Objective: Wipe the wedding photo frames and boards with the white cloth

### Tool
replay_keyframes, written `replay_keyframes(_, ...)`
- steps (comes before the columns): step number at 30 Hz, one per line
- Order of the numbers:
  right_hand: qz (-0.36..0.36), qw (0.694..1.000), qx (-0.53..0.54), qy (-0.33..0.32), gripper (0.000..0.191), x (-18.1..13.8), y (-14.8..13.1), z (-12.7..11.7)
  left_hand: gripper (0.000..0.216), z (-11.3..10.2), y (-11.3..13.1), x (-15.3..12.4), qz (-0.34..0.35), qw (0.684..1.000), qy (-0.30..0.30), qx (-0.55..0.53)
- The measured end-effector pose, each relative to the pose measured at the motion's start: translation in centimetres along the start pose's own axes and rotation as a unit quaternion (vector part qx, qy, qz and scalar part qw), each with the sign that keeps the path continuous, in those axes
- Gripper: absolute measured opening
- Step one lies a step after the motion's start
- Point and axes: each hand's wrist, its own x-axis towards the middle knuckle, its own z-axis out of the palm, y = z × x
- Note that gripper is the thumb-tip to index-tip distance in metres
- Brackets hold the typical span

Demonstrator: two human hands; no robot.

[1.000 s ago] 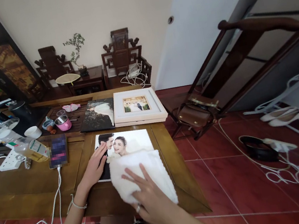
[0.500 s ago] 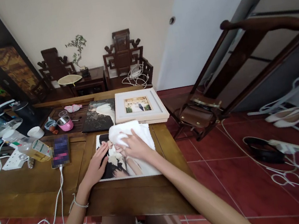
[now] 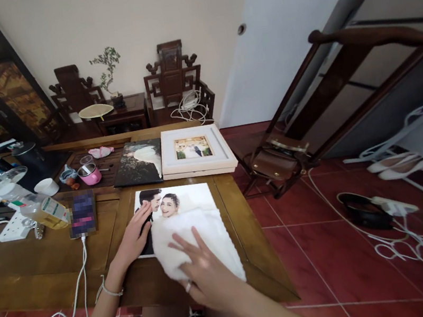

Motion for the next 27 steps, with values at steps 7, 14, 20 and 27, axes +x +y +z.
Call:
replay_keyframes(7, -0.016, 1.000, 0.001, 0.020, 0.016, 0.5, 0.9, 0.1, 0.046, -0.1, -0.2, 0.0, 0.009, 1.000, -0.024, 0.016)
replay_keyframes(14, 0.087, 0.994, -0.055, 0.027, 0.025, 9.1, 6.2, -1.2, 0.045, 0.0, -0.6, 0.1, 0.016, 1.000, -0.018, 0.015)
replay_keyframes(20, 0.104, 0.993, -0.048, 0.024, 0.025, 12.1, 7.3, -1.3, 0.045, 0.0, -0.6, 0.0, 0.020, 1.000, -0.012, 0.003)
replay_keyframes(27, 0.046, 0.998, -0.025, 0.027, 0.021, 3.5, 1.9, 0.4, 0.046, 0.1, -0.2, 0.0, 0.001, 1.000, -0.011, 0.003)
